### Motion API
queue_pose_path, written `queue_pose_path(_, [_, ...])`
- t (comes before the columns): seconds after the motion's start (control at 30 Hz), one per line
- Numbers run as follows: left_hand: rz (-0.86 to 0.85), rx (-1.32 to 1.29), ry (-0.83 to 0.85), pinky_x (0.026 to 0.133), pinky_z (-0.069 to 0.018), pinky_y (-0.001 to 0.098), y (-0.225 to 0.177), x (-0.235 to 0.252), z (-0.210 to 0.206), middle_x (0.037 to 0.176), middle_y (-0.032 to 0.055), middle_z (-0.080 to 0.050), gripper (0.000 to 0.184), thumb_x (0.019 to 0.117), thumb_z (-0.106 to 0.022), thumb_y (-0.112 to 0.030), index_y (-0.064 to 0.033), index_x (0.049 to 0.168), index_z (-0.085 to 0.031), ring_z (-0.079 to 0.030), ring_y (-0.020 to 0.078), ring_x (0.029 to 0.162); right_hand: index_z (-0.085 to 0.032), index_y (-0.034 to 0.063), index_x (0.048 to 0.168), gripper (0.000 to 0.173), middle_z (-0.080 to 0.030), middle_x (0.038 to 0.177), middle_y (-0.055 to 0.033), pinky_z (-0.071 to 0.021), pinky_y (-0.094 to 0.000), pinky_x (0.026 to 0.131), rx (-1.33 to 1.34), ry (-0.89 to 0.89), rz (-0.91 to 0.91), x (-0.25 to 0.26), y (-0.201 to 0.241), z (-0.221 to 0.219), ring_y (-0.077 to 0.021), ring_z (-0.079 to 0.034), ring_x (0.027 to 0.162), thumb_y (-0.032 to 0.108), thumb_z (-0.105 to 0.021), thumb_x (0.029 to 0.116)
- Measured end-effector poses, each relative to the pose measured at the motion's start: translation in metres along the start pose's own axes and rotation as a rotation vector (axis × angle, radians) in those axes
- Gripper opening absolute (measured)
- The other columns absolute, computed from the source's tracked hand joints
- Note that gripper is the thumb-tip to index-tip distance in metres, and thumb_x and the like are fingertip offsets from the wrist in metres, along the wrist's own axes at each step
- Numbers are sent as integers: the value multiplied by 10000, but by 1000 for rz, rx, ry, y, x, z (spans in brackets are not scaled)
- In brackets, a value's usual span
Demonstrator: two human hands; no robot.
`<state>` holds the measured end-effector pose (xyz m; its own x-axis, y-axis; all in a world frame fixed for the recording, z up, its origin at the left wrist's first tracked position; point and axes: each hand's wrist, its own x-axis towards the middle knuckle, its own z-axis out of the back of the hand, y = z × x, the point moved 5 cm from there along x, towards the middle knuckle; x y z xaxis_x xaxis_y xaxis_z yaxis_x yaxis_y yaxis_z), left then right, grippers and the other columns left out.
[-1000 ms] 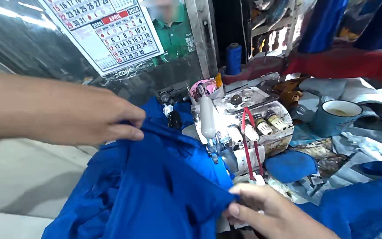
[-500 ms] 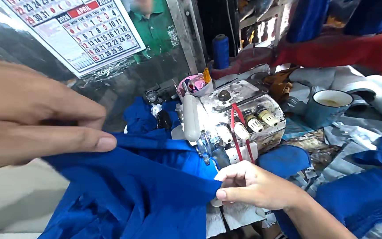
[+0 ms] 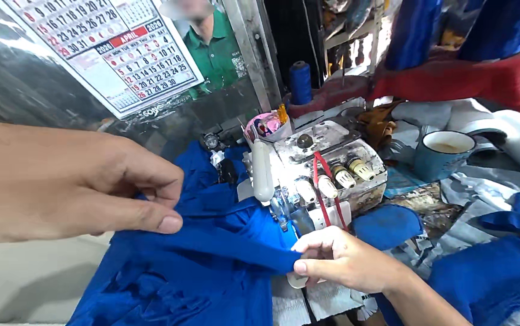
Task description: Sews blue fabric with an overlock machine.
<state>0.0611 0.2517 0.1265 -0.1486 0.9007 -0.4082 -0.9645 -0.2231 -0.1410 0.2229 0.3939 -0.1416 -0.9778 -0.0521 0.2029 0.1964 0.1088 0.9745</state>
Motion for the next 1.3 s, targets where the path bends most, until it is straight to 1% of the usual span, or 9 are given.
queue_pose_path(0.43, [-22, -221, 66, 395, -480, 220, 20, 36, -50, 677, -50, -647, 296, 953, -665, -534, -245, 914, -716, -580, 72, 504, -689, 28, 1213, 255, -753, 1066, -124, -667, -427, 753, 22, 7, 5, -5, 0, 0, -272, -757, 947, 206, -608, 1049])
queue_pose_path(0.63, [-45, -220, 76, 451, -503, 209, 22, 49, -64, 709, -72, -666, 261, 970, -664, -490, -251, 891, -735, -594, 54, 541, -664, 39, 1257, 256, -758, 1043, -128, -662, -389, 637, 91, 12, -50, -4, 2, 0, -255, -766, 824, 178, -600, 1052])
queue_pose_path(0.73, [-29, -292, -56, 588, -544, 253, 50, 49, -102, 801, -76, -693, 229, 941, -703, -464, -240, 913, -743, -638, 60, 671, -678, 51, 1245, 250, -763, 1047, -106, -661, -385, 600, 40, -20, -56, -4, 3, -4, -244, -765, 778, 190, -611, 1048])
queue_pose_path(0.8, [-122, -375, -267, 765, -590, 289, 80, 46, -140, 1046, -68, -696, 282, 948, -679, -510, -235, 947, -742, -667, 68, 900, -681, 90, 1246, 250, -764, 1027, -59, -664, -378, 598, -110, -76, -41, -3, 5, -10, -205, -761, 765, 219, -631, 1038])
queue_pose_path(0.9, [-236, -579, -598, 968, -566, 390, 94, 44, -177, 1280, 18, -674, 314, 1015, -597, -455, -174, 979, -733, -650, 180, 1155, -518, 171, 1477, 474, -755, 1102, -30, -665, -374, 660, -377, -68, -81, 9, 4, -30, -156, -758, 809, 259, -634, 1026])
queue_pose_path(1.0, [-83, -531, -772, 657, -555, 270, 93, 30, -171, 852, -56, -681, 296, 1016, -583, -461, -210, 934, -717, -640, 83, 747, -208, 235, 1649, 753, -711, 1191, -69, -613, -431, 849, -573, 49, -193, 27, 2, -44, -175, -726, 904, 349, -609, 1022])
queue_pose_path(1.1, [59, -285, -581, 598, -574, 336, 78, -2, -158, 747, -87, -674, 403, 956, -597, -620, -244, 878, -722, -648, 68, 668, -423, 201, 1549, 557, -720, 1210, -48, -632, -413, 855, -515, 21, -56, 8, -1, -53, -161, -738, 957, 302, -613, 1035])
queue_pose_path(1.17, [-15, -314, -410, 597, -563, 409, 44, -1, -173, 738, -23, -676, 439, 980, -592, -587, -179, 891, -728, -651, 121, 660, -641, 141, 1293, 269, -746, 1098, -23, -658, -390, 737, -408, -169, -35, -22, -3, -41, -154, -746, 867, 228, -608, 1040])
queue_pose_path(1.3, [-219, -494, -358, 556, -489, 272, 6, 41, -215, 748, -60, -622, 356, 1058, -501, -474, -193, 1016, -715, -563, 45, 618, -705, 109, 1110, 168, -762, 1010, -27, -675, -390, 585, -311, -631, -174, -49, -12, -1, -202, -767, 790, 225, -610, 1034])
